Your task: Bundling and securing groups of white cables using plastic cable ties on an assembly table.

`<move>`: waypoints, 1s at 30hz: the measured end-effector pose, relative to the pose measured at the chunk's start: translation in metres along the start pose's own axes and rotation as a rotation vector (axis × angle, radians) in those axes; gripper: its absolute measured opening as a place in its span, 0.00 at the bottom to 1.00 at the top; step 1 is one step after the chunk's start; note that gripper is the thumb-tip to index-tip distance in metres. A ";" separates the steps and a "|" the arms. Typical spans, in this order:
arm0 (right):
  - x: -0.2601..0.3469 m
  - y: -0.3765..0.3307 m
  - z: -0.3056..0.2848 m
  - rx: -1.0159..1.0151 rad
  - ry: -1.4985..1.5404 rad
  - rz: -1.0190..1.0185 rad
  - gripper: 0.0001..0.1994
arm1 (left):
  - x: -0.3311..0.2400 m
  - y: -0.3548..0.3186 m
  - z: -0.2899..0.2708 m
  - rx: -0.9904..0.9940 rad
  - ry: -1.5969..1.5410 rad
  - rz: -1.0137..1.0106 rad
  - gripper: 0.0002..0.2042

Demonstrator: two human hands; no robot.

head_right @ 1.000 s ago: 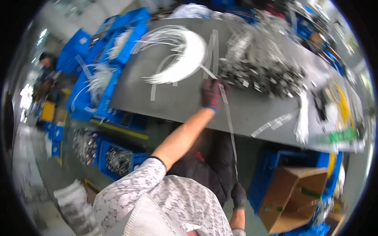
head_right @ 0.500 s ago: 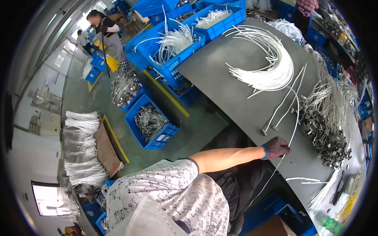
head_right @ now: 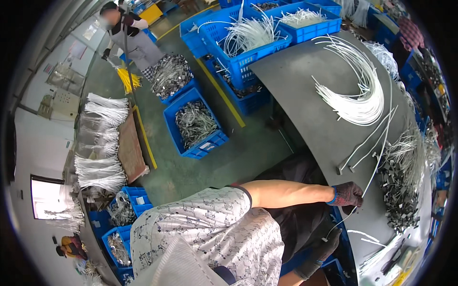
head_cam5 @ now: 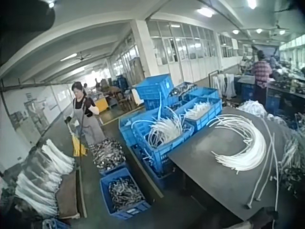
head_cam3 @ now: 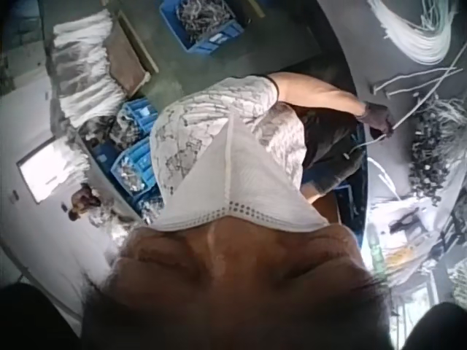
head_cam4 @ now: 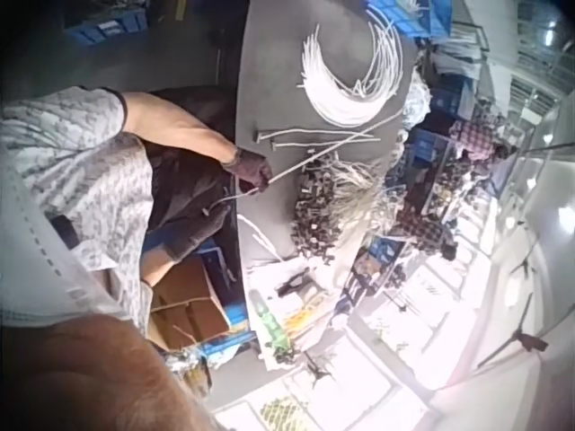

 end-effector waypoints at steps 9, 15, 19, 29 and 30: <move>-0.002 0.032 0.012 -0.008 -0.275 -0.112 0.35 | 0.024 -0.055 -0.001 0.071 0.536 0.112 0.11; 0.006 0.039 0.040 -0.074 0.138 0.112 0.23 | 0.052 -0.053 -0.011 0.019 0.763 0.321 0.12; -0.003 0.053 0.052 0.093 0.894 0.475 0.24 | 0.054 -0.035 -0.006 0.383 1.346 0.733 0.16; -0.074 0.019 0.004 -0.429 0.175 0.371 0.16 | -0.024 0.076 -0.106 0.166 1.224 -0.174 0.15; -0.078 0.010 0.000 -0.446 0.224 0.422 0.15 | -0.033 0.078 -0.119 0.027 1.355 -0.132 0.17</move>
Point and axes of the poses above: each hand's wrist, its own y-axis towards the middle knuckle, its own z-axis out of the palm, x = y × z, the point moved 4 cm from there along y, towards the middle knuckle, and after that the axes turned 3 degrees about -y, right-handed, at the moved point
